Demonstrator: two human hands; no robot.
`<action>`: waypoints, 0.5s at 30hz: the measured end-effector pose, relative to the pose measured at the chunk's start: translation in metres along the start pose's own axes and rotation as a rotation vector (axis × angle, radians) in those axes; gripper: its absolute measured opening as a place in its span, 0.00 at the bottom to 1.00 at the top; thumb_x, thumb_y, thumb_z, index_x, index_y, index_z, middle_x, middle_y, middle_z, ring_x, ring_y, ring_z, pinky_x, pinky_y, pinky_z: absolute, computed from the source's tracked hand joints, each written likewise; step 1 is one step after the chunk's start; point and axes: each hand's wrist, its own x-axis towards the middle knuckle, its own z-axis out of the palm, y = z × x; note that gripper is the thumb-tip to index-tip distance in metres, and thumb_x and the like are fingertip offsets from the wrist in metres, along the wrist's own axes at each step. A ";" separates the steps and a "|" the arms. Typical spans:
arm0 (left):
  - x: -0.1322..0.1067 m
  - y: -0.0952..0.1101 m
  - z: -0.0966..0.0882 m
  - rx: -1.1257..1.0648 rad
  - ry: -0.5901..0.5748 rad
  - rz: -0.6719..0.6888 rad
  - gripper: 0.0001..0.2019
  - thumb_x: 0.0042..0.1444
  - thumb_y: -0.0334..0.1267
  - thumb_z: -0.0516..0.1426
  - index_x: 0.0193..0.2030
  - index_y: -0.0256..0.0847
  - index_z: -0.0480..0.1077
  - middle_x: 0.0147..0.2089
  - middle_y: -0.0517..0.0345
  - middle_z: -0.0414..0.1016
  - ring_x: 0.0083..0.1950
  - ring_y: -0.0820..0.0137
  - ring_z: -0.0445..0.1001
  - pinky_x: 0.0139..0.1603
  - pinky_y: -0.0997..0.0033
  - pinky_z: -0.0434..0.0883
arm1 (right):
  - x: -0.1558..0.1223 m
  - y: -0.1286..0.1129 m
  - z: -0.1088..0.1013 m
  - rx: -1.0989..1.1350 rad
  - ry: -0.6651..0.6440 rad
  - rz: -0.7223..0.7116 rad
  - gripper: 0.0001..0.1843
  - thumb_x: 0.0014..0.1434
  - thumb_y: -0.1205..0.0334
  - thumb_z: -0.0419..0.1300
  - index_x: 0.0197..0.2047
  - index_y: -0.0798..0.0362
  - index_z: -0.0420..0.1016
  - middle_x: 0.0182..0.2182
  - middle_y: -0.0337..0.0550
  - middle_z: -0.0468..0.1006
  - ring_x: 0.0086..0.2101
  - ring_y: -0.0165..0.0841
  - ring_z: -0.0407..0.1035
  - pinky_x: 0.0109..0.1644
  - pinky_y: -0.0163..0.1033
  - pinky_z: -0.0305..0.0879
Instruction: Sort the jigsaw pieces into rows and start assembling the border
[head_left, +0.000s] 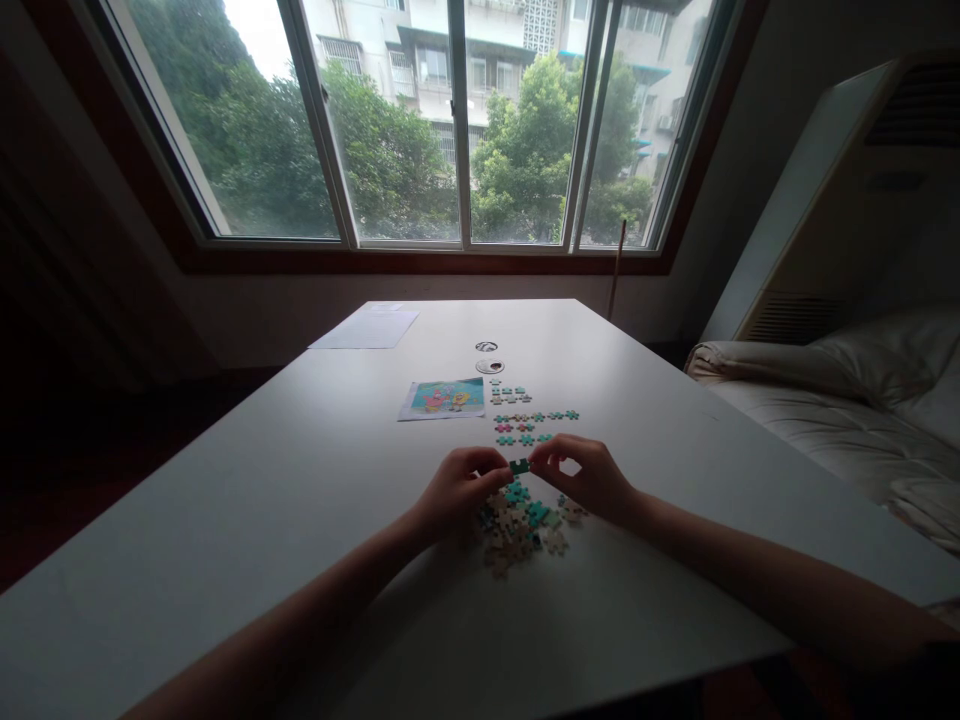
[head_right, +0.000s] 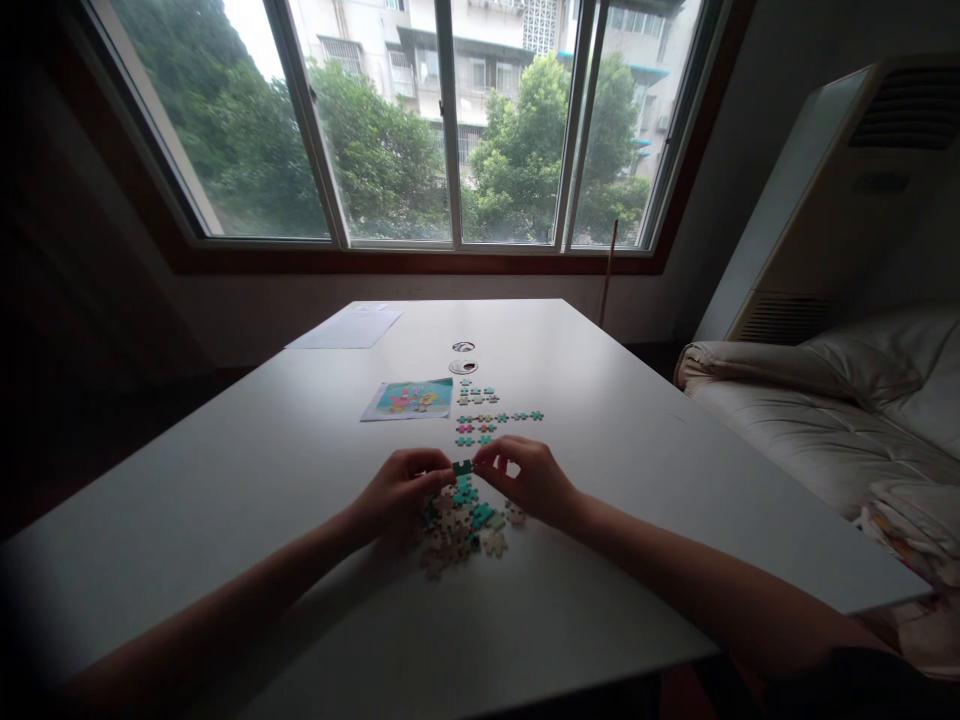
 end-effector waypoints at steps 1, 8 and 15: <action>0.000 0.000 0.000 -0.003 -0.001 0.000 0.09 0.50 0.39 0.56 0.26 0.35 0.69 0.22 0.63 0.64 0.25 0.76 0.61 0.24 0.78 0.59 | 0.000 0.000 0.000 -0.019 -0.002 -0.020 0.06 0.55 0.61 0.56 0.32 0.53 0.73 0.26 0.41 0.75 0.26 0.27 0.67 0.31 0.33 0.65; 0.000 -0.005 -0.005 0.086 0.030 0.014 0.10 0.51 0.41 0.55 0.27 0.34 0.70 0.24 0.61 0.67 0.26 0.74 0.63 0.26 0.77 0.60 | 0.000 0.010 -0.009 -0.067 0.092 -0.072 0.05 0.55 0.62 0.57 0.32 0.53 0.73 0.28 0.41 0.74 0.26 0.27 0.66 0.30 0.33 0.65; 0.004 -0.026 -0.016 0.170 0.143 -0.037 0.10 0.50 0.41 0.55 0.27 0.35 0.70 0.22 0.62 0.65 0.25 0.74 0.62 0.26 0.77 0.59 | 0.001 0.031 -0.020 -0.084 0.259 0.020 0.05 0.53 0.61 0.59 0.32 0.52 0.73 0.27 0.41 0.74 0.25 0.28 0.66 0.28 0.34 0.64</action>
